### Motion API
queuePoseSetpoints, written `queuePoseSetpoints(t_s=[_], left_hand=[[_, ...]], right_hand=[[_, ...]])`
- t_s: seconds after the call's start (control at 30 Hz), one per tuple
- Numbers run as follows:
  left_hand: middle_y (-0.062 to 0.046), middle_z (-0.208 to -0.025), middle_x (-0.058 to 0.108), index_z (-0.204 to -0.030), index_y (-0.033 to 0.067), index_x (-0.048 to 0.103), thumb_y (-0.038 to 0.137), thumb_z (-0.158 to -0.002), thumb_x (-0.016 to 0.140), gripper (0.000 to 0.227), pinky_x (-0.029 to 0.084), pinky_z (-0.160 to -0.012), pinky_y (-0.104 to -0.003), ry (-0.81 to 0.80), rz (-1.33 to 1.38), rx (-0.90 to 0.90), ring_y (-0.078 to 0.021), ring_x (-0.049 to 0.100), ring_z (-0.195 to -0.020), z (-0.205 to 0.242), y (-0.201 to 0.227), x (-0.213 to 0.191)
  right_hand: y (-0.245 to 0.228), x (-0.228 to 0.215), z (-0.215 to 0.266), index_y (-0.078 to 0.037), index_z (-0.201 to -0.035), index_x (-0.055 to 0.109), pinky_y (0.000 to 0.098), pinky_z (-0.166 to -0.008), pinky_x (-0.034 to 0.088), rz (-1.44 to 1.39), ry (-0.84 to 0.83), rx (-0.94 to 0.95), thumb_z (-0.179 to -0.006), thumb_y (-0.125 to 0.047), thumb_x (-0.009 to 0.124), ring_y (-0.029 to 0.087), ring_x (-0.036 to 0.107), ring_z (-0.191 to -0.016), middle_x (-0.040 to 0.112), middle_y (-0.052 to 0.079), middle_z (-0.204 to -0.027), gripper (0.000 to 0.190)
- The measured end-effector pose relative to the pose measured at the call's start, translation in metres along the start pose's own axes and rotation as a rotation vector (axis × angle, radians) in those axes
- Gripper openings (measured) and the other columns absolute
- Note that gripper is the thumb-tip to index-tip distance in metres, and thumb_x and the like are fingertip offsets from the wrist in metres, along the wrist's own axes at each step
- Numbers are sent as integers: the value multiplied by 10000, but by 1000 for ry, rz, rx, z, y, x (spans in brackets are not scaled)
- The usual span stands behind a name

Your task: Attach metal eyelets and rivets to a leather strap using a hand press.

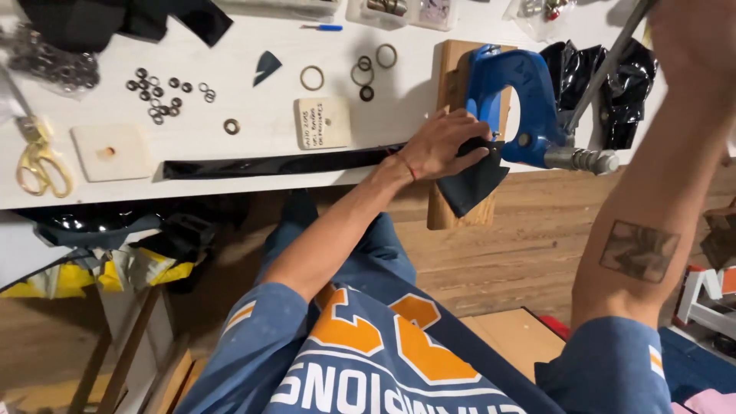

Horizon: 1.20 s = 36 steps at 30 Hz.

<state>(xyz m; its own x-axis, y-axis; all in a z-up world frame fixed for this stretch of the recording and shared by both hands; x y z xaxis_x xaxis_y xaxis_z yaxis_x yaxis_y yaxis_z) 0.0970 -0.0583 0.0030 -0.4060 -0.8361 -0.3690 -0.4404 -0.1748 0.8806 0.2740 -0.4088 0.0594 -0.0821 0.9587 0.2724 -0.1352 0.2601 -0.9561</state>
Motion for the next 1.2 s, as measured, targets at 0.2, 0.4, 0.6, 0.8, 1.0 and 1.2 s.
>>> queuePoseSetpoints(t_s=[0.2, 0.4, 0.6, 0.8, 1.0, 1.2], left_hand=[[-76, -1078, 730, -1076, 95, 719, 266, -939, 726, 220, 508, -966, -438, 37, 135, 20, -282, 652, -1099, -5, 4, -8], [-97, -1078, 743, -1012, 46, 727, 184, -895, 778, 189, 598, -895, -352, 98, 385, -80, -229, 712, -1056, 18, -4, -13], [-92, -940, 759, -1005, 36, 718, 157, -930, 779, 154, 611, -775, -319, 114, 318, -343, -177, 733, -856, 54, 26, -47], [-86, -1235, 672, -1178, 26, 705, 217, -918, 806, 338, 549, -965, -385, 286, -241, 174, -255, 643, -1127, 67, 171, -113], [-51, -1220, 651, -1183, 76, 741, 401, -892, 787, 439, 436, -973, -427, 272, -341, 199, -260, 571, -1137, 73, 226, -148], [-51, -1158, 725, -1104, 83, 762, 302, -933, 760, 277, 435, -1041, -399, 256, -241, 25, -222, 665, -1133, 67, 210, -181]], right_hand=[[-46, 187, 75, -82, -1406, 534, 424, -1023, 567, 258, 16, -197, -1162, -286, 592, 239, 659, -1158, 669, 86, -1290, 323], [31, 96, 233, -70, -1237, 573, 322, -675, 533, 166, 682, -353, -1127, -167, 701, 160, 596, -818, 607, 43, -975, 195], [80, 262, 278, -40, -1216, 594, 353, -786, 626, 285, 474, -151, -1062, -64, 624, 176, 690, -972, 666, 94, -1089, 158], [92, 286, 278, 37, -1300, 641, 274, -957, 549, 59, 426, -123, -1026, 17, 640, 162, 660, -1117, 688, 114, -1234, 274], [99, 290, 271, 37, -1139, 682, 278, -799, 584, -367, 363, 84, -1041, -48, 661, 143, 694, -895, 727, 97, -1037, 131], [97, 326, 265, 15, -1056, 688, 270, -740, 571, -485, 176, 222, -1047, -96, 685, 127, 686, -814, 714, 75, -957, 111]])
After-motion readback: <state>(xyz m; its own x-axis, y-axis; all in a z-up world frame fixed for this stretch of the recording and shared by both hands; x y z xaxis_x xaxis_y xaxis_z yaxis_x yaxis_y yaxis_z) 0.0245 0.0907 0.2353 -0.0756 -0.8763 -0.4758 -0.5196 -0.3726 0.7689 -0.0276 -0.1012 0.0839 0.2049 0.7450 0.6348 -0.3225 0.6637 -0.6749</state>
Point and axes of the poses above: each hand's wrist, its own z-axis away from the middle knuckle, its own x-axis out of the palm, y = z × x, the point moved 9 cm from there along -z, towards the middle knuckle
